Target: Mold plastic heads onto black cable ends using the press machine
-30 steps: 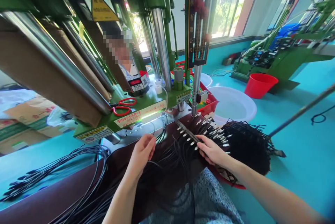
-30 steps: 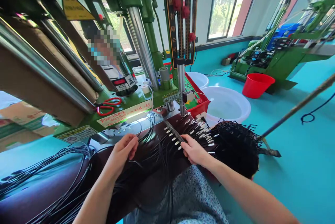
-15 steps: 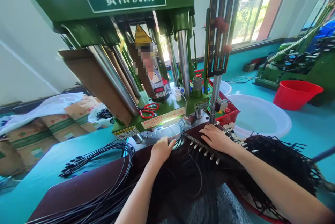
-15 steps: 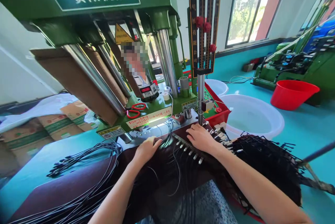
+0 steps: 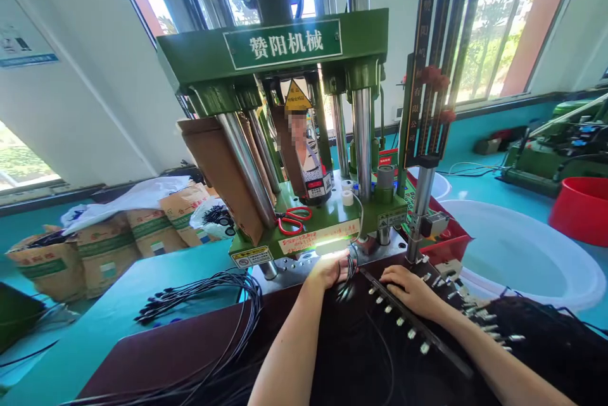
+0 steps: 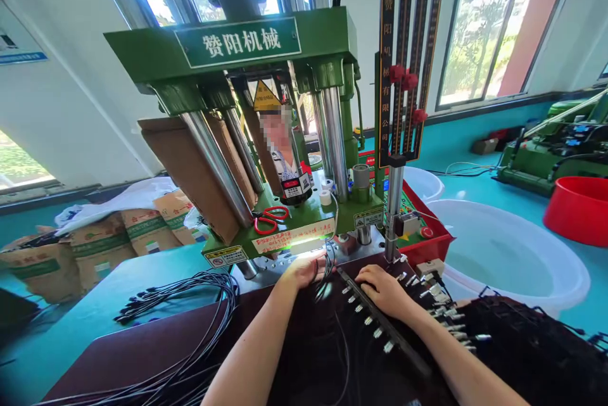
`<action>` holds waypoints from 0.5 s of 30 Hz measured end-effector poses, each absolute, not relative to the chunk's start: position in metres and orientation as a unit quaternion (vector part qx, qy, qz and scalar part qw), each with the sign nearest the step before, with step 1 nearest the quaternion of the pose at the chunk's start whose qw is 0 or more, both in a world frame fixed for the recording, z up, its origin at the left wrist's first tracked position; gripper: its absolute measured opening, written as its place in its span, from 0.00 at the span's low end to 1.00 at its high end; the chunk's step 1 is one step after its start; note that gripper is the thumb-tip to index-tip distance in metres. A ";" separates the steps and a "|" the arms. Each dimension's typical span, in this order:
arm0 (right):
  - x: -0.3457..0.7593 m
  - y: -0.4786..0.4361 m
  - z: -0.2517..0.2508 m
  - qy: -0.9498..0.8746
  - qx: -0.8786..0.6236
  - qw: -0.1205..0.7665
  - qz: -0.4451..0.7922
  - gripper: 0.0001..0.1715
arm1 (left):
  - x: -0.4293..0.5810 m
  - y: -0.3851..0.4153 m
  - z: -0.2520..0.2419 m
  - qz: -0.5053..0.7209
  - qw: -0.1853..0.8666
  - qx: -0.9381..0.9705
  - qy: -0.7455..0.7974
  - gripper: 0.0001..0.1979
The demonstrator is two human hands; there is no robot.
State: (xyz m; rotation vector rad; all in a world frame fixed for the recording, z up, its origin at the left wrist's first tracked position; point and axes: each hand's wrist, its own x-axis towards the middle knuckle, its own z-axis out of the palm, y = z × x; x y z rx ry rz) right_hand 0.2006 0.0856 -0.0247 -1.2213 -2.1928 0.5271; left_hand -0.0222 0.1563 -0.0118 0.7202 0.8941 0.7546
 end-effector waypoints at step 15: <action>0.202 0.105 -0.008 -0.827 -0.451 0.237 0.238 0.17 | -0.021 0.174 -0.016 0.382 0.817 0.244 0.357 0.09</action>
